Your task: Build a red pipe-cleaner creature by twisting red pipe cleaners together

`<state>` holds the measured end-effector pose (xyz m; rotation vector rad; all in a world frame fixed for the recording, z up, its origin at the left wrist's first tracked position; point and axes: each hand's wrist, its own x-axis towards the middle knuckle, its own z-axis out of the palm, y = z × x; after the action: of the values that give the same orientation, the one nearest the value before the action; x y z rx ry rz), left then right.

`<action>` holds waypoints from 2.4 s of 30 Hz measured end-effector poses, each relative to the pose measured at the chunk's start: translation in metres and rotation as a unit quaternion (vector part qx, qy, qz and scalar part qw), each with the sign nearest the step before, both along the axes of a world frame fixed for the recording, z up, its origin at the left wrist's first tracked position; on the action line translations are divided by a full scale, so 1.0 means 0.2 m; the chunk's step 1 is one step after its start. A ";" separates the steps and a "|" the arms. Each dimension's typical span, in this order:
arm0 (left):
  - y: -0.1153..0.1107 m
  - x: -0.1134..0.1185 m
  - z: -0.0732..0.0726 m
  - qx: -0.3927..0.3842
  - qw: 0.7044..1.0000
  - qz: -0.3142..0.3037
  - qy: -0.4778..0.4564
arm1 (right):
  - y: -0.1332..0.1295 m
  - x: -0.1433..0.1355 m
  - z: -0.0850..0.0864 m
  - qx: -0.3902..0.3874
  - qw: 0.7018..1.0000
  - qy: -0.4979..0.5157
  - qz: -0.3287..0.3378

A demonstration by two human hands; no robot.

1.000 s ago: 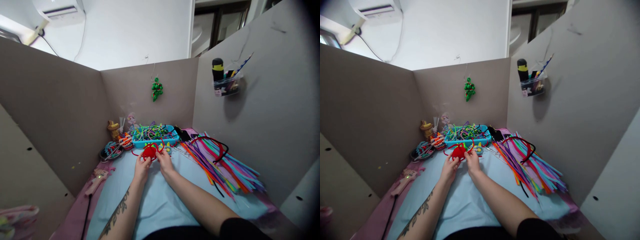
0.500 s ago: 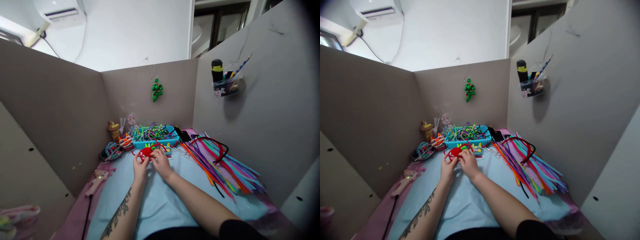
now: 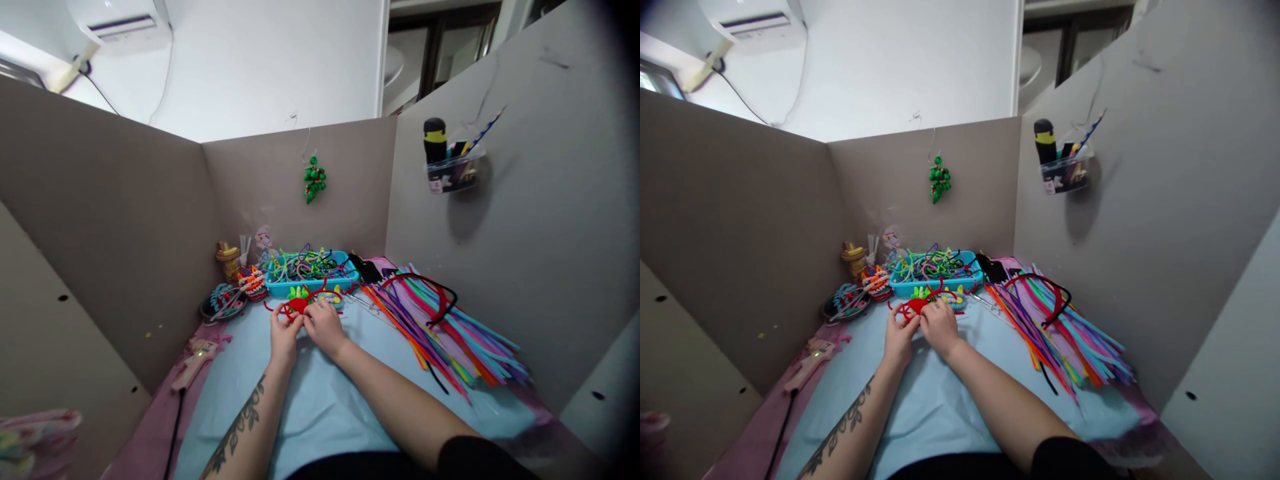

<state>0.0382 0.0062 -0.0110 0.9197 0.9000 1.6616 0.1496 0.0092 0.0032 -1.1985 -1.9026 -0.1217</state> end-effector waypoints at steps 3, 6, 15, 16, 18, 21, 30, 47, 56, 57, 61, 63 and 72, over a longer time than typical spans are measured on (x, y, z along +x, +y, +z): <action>0.00 0.00 -0.01 0.001 0.999 0.003 0.035 | 0.01 0.01 0.00 0.004 1.000 -0.009 -0.006; 0.00 0.00 -0.02 0.001 0.998 0.016 0.067 | 0.01 0.01 0.00 0.004 1.000 -0.020 -0.010; 0.01 0.01 -0.03 0.002 0.997 0.033 0.068 | 0.02 -0.01 -0.01 -0.035 0.999 0.010 -0.031; 0.01 0.01 -0.03 -0.003 0.997 0.029 0.065 | 0.02 -0.01 -0.02 -0.040 0.999 0.015 -0.030; 0.01 0.01 -0.03 -0.013 0.998 0.019 0.050 | 0.03 0.00 -0.02 -0.050 0.998 0.019 -0.021; 0.01 0.01 -0.03 -0.039 0.999 0.007 0.026 | 0.04 0.00 -0.04 -0.058 0.998 0.015 0.002; 0.05 -0.05 -0.01 -0.059 0.997 0.029 -0.049 | 0.03 -0.01 -0.05 -0.067 0.996 0.029 0.041; 0.02 -0.05 0.03 -0.018 0.996 -0.018 -0.087 | 0.10 0.01 -0.03 -0.103 0.975 0.189 0.064; 0.05 -0.06 0.01 -0.013 0.995 -0.020 -0.101 | 0.12 -0.01 -0.06 0.022 0.958 0.280 -0.060; 0.05 -0.06 0.01 -0.008 0.995 -0.018 -0.099 | 0.13 -0.02 -0.07 0.013 0.948 0.310 -0.073; 0.04 -0.05 0.02 0.020 0.997 -0.009 -0.073 | 0.13 -0.06 -0.09 -0.125 0.873 0.468 -0.055; 0.04 -0.05 0.03 0.028 0.997 -0.007 -0.069 | 0.12 -0.08 -0.08 -0.227 0.808 0.544 0.026; 0.01 -0.03 0.03 -0.025 0.999 -0.045 0.003 | 0.11 -0.08 -0.06 -0.296 0.738 0.590 0.140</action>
<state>0.0312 0.0079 -0.0043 0.9173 0.8874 1.5531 0.1329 0.0310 -0.0088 -0.9231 -0.8940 1.2210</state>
